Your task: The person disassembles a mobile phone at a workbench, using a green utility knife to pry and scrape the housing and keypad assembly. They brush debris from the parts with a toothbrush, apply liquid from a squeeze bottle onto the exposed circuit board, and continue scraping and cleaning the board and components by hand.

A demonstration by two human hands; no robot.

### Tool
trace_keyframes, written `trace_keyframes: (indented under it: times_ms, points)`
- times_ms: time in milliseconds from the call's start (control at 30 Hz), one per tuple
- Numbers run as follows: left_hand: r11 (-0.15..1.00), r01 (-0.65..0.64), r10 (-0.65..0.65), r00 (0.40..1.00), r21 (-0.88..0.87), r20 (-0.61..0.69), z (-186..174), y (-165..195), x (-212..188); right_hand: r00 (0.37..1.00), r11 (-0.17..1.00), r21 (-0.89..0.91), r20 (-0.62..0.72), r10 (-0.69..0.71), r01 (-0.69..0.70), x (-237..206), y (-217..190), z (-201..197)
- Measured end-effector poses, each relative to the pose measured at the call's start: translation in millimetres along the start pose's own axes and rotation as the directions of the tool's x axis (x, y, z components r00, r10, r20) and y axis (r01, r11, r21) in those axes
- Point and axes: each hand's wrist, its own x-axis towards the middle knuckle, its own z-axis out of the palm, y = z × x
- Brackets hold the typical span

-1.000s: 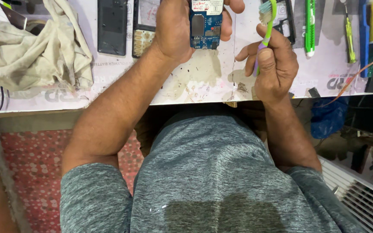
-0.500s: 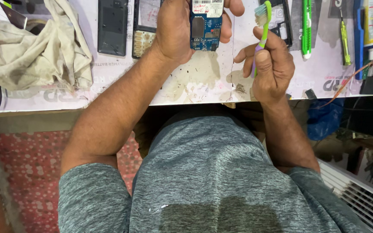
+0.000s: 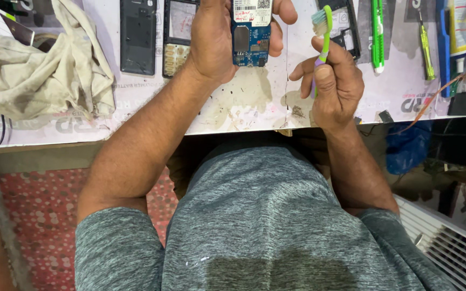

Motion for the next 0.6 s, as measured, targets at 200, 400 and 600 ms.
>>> trace_keyframes:
  times_ms: [200, 400, 600]
  points:
    - [0.997, 0.054, -0.055, 0.998, -0.062, -0.009, -2.9, -0.2, 1.3, 1.000, 1.000, 0.004, -0.009, 0.012, -0.012, -0.9, -0.5, 0.3]
    - [0.997, 0.060, -0.061, 0.998, -0.039, -0.020, -1.8, -2.1, 0.3, 1.000, 1.000, -0.002, -0.015, 0.019, -0.019, -2.1, 1.0, -0.8]
    - [0.999, 0.013, -0.014, 1.000, -0.044, -0.008, 1.1, -1.8, 1.0, 1.000, 1.000, -0.020, -0.012, -0.007, 0.006, -2.2, 4.4, -2.2]
